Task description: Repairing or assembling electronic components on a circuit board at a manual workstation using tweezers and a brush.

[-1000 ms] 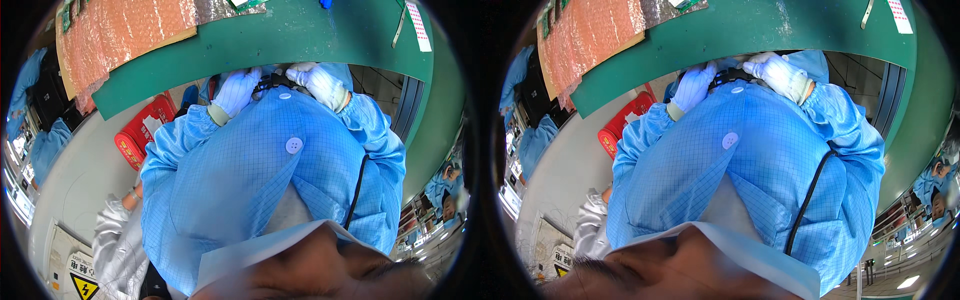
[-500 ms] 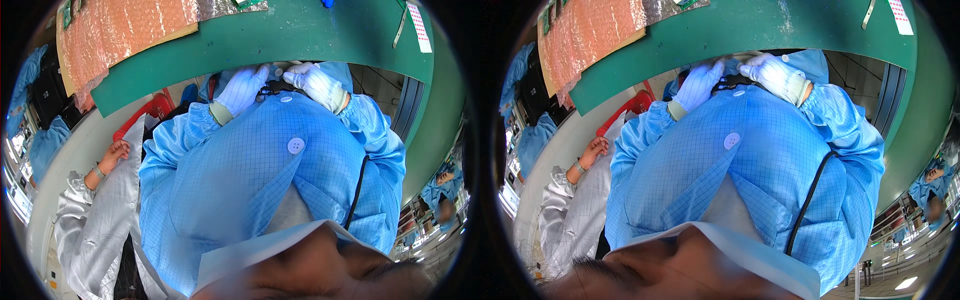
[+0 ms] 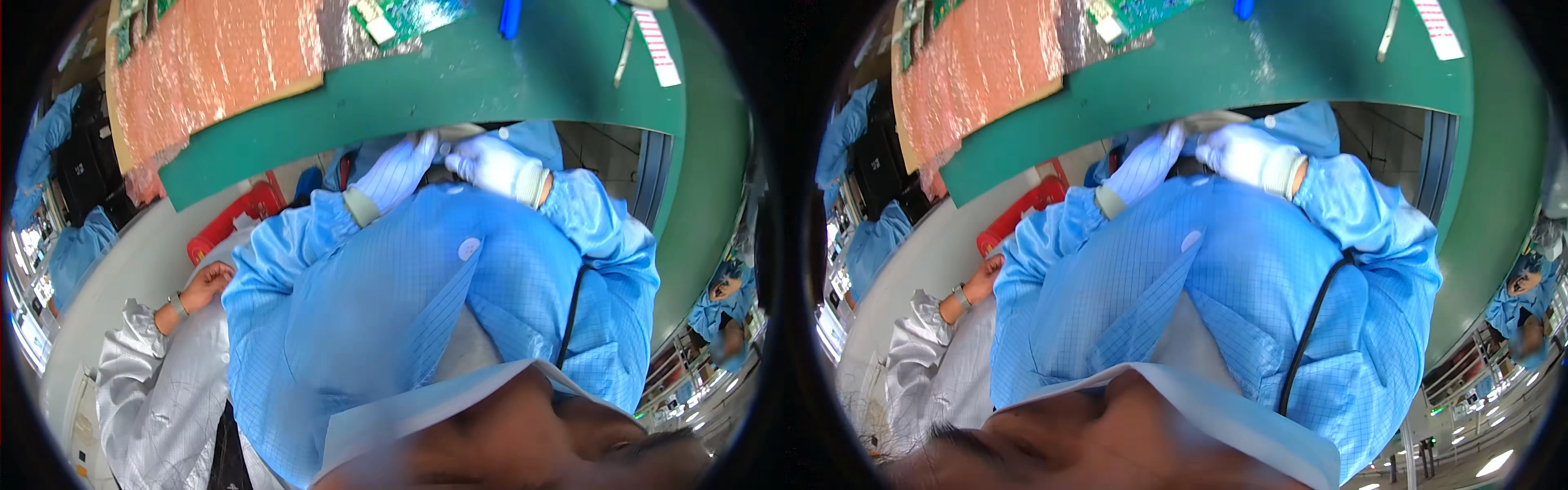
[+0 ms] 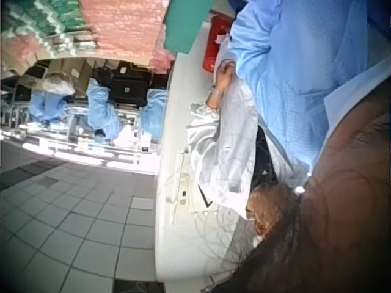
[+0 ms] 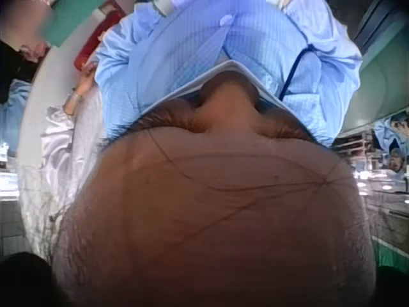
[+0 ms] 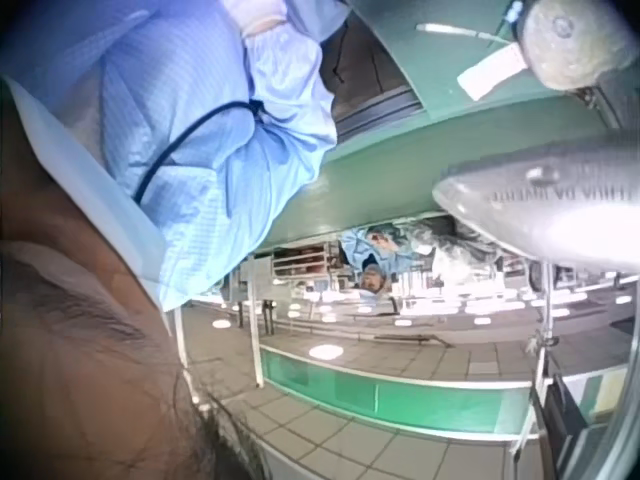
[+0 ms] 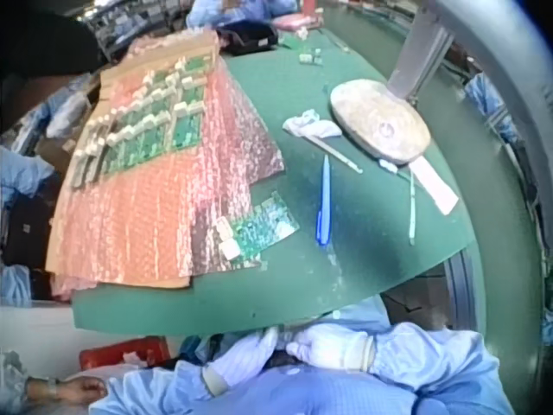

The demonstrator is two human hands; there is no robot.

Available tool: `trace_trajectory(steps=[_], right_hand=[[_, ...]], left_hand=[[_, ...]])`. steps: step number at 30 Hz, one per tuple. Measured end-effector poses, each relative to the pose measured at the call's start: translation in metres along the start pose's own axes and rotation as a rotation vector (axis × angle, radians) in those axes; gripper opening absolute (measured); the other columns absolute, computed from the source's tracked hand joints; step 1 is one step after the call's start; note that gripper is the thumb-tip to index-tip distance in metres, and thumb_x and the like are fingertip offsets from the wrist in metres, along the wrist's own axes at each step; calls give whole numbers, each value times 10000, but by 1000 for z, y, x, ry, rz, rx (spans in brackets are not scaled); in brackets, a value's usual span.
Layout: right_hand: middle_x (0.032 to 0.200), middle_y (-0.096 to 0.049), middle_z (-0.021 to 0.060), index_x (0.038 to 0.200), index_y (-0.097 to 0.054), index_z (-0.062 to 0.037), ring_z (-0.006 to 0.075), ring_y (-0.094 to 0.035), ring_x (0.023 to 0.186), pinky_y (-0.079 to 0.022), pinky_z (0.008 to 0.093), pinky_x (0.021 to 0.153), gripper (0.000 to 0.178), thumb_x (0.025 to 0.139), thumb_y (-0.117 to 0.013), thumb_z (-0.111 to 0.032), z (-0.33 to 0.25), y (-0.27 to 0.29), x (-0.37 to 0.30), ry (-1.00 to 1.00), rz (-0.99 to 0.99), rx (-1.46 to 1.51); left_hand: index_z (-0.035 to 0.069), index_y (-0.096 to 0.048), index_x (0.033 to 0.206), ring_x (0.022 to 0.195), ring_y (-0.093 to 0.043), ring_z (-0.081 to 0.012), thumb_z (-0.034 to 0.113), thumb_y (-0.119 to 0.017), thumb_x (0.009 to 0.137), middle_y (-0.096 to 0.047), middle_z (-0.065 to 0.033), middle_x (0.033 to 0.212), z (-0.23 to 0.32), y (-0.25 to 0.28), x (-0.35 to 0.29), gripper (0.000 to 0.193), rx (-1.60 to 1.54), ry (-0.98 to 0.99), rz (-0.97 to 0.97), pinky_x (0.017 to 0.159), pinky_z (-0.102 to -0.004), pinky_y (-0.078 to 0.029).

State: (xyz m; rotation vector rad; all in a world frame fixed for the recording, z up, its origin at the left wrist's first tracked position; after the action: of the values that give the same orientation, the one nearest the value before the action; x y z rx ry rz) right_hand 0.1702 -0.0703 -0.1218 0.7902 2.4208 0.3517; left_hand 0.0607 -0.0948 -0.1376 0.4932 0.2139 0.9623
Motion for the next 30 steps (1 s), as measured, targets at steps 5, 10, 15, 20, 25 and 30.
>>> trace_trajectory(steps=[5,10,15,20,25,30], right_hand=[[769,-649,174,879,-675,-35,360,-628,704,-503,432,651,277,923,-589,-294,-54,88,-48,105,168,-251],[766,-639,133,1133,-619,-59,339,-647,688,-515,420,602,272,885,-623,-170,-92,196,-52,158,562,-948],[695,-582,105,1194,-571,-102,328,-620,634,-493,429,551,374,827,-638,-117,-64,211,2,87,415,-1533],[698,-586,102,1111,-578,-77,331,-617,648,-497,419,563,312,806,-636,-94,-72,228,1,292,362,-1328],[782,-632,111,1097,-573,-57,304,-625,706,-520,365,658,211,897,-585,-123,-88,246,-52,532,692,-712],[1012,-668,134,1195,-542,-13,207,-658,878,-519,328,775,296,1027,-463,-244,-56,250,-53,336,888,516]], left_hand=[[-21,-504,1271,1065,-593,-389,112,-495,966,-567,-246,1197,44,44,6,332,234,-15,-258,914,-422,-489],[10,-614,1130,1006,-625,-356,124,-570,933,-642,-185,1061,90,113,15,232,76,300,-294,874,-409,-511],[56,-676,1056,953,-652,-293,241,-709,843,-684,-99,978,145,170,62,285,317,141,54,840,-370,-534],[98,-667,1090,949,-644,-271,357,-774,743,-679,-72,993,138,172,116,446,930,-159,300,892,-387,-502],[142,-628,1166,955,-633,-246,376,-829,646,-666,-49,1043,132,164,126,604,921,-211,317,961,-428,-440],[110,-591,1213,1027,-636,-252,332,-878,617,-661,-64,1151,153,171,116,697,727,-264,426,988,-437,-440]])
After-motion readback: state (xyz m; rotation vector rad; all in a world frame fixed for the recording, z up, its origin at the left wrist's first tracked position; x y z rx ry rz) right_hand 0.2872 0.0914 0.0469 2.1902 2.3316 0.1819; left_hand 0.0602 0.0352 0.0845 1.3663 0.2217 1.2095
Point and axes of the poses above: each hand's wrist, its own x-axis towards the middle knuckle, its own y-axis out of the back of the hand, z = x × y, the point moved 9 cm from there along x, towards the middle knuckle
